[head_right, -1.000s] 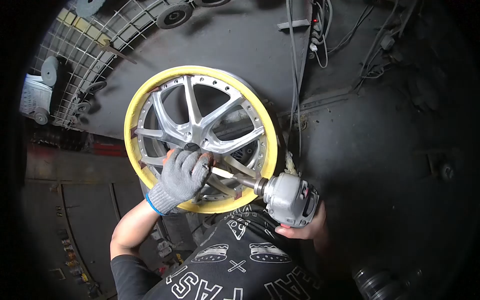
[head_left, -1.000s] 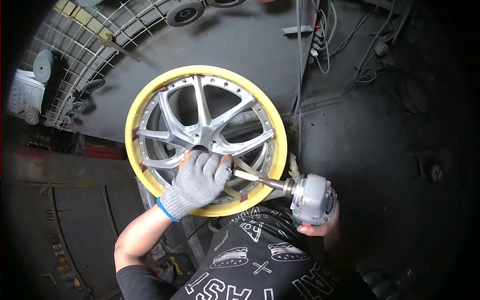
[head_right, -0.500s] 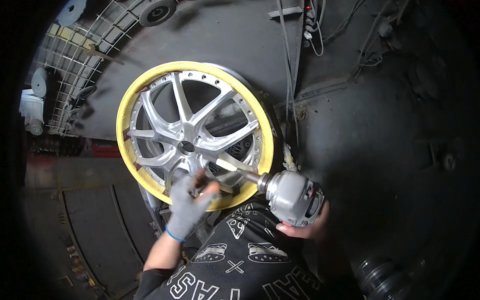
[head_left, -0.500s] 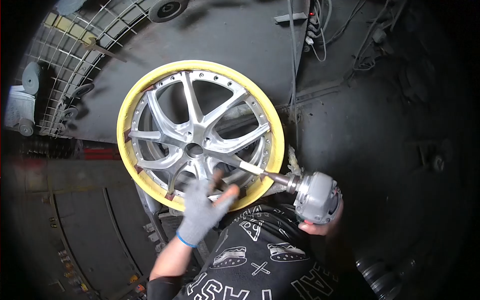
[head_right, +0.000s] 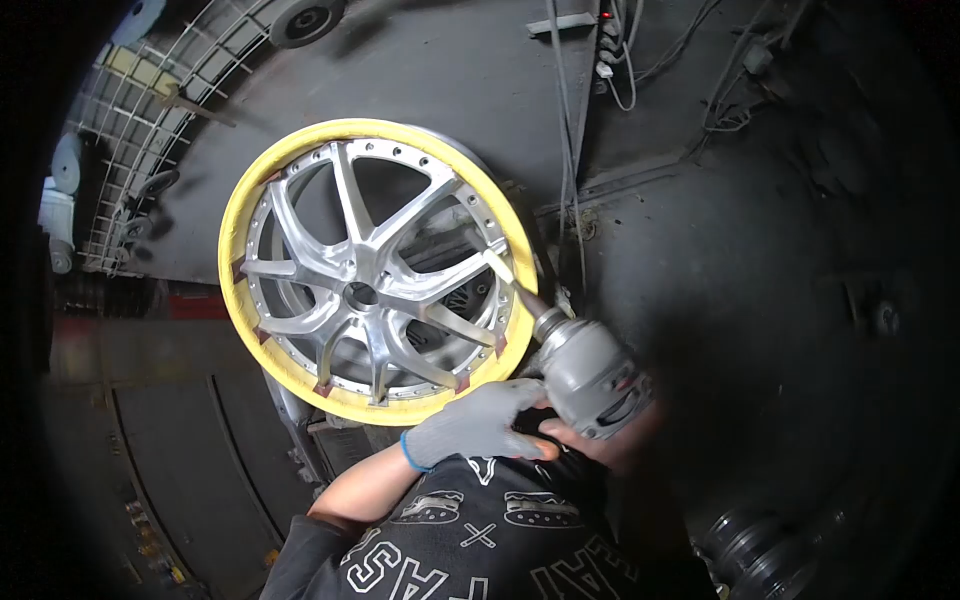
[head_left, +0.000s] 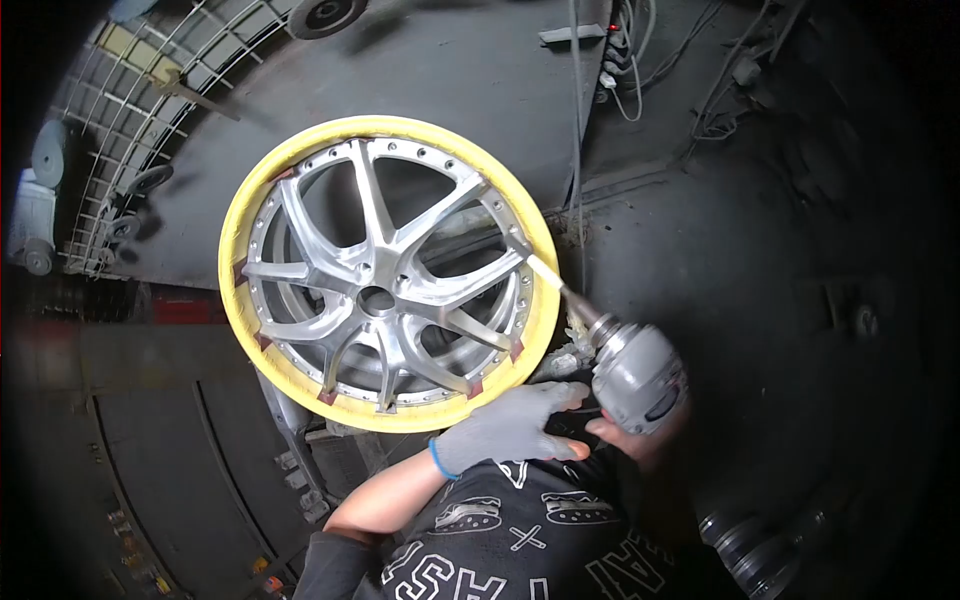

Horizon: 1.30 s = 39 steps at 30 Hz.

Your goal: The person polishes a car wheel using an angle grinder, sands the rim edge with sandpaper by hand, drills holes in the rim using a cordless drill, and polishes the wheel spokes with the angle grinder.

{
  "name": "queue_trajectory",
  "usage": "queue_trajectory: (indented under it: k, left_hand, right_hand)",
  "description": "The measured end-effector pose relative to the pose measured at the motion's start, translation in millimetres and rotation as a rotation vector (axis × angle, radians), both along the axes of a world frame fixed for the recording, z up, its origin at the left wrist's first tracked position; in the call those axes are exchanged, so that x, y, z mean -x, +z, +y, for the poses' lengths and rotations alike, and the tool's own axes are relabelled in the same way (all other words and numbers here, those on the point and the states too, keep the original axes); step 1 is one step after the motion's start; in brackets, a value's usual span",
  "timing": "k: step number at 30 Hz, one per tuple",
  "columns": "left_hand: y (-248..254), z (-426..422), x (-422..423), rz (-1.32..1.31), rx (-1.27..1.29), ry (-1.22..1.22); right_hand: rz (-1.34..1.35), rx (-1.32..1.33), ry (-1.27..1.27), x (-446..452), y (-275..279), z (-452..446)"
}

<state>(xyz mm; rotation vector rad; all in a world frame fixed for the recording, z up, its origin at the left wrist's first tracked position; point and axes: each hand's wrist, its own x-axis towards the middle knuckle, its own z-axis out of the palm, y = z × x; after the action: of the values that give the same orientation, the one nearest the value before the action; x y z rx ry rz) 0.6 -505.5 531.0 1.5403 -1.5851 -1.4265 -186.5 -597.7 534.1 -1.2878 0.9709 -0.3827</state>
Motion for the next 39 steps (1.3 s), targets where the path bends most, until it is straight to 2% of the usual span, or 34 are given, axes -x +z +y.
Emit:
queue_trajectory:
  k: [1, 3, 4, 6, 7, 9, 10, 11, 13, 14, 17, 19, 20, 25, 28, 30, 35, 36, 39]
  left_hand:
    - [8.5, 2.9, -0.9, 0.004, 0.001, -0.010]
    - [29.0, 17.1, -2.6, 0.508, -0.188, 0.367]
    - [30.7, 24.9, -3.1, 0.575, -0.202, 0.408]
    - [34.3, 40.7, -3.9, 0.711, -0.225, 0.490]
    - [36.7, 43.7, -4.5, 0.734, -0.205, 0.520]
    - [39.5, 50.3, -9.1, 0.752, -0.196, 0.542]
    - [40.4, 53.7, -13.2, 0.987, -0.330, 0.665]
    - [36.7, 57.4, -15.5, 1.021, -0.358, 0.682]
    - [29.3, 64.7, -20.1, 1.088, -0.413, 0.718]
    - [25.9, 67.8, -17.5, 1.096, -0.527, 0.987]
    - [22.5, 71.8, -23.3, 1.317, -0.674, 1.359]
    - [26.7, 65.9, -26.5, 0.991, -0.491, 1.183]
    - [10.1, 82.1, -37.2, 1.079, -0.388, 0.943]
    - [-17.1, 107.6, -51.8, 1.147, -0.447, 0.981]
    - [-17.3, 107.0, -53.0, 1.115, -0.520, 1.170]
    - [4.8, 85.6, -51.0, 1.058, -0.465, 1.054]
    - [-23.2, 100.4, -61.3, 1.034, -0.483, 1.076]
    - [-27.4, 102.8, -62.8, 0.877, -0.388, 1.034]
    - [-16.6, 94.5, -69.5, 0.829, -0.469, 1.118]
  right_hand:
    - [-0.020, 0.238, -0.132, 3.6, -12.9, 14.7]
    - [0.122, 0.215, -0.203, -10.0, 7.4, 30.2]
    - [0.191, 0.198, -0.237, -16.8, 17.7, 37.8]
    - [0.340, 0.413, -0.279, -32.4, 17.8, 58.6]
    - [0.172, 0.547, -0.200, -35.5, 23.2, 52.1]
    - [0.174, 0.741, -0.090, -40.7, 17.1, 50.6]
    - [0.127, 0.846, 0.027, -40.1, 13.9, 44.7]
    - [0.124, 0.908, 0.117, -41.5, 10.3, 43.0]
    - [0.110, 0.831, 0.268, -41.4, 17.5, 37.8]
    - [0.115, 0.825, 0.259, -42.6, 21.8, 34.8]
    - [0.085, 0.740, 0.408, -47.1, 30.4, 24.2]
    - [0.062, 0.579, 0.496, -51.2, 32.6, 17.9]
    - [0.087, 0.499, 0.499, -52.4, 28.1, 21.8]
    - [0.106, 0.500, 0.461, -65.7, 22.2, 30.6]
    - [0.173, 0.562, 0.452, -73.4, 18.3, 32.5]
    - [0.185, 0.572, 0.449, -75.2, 12.2, 34.6]
    - [0.192, 0.591, 0.460, -71.9, 6.2, 41.3]
    - [0.197, 0.586, 0.459, -73.0, 6.0, 41.7]
    - [0.187, 0.688, 0.364, -79.2, 6.6, 44.5]
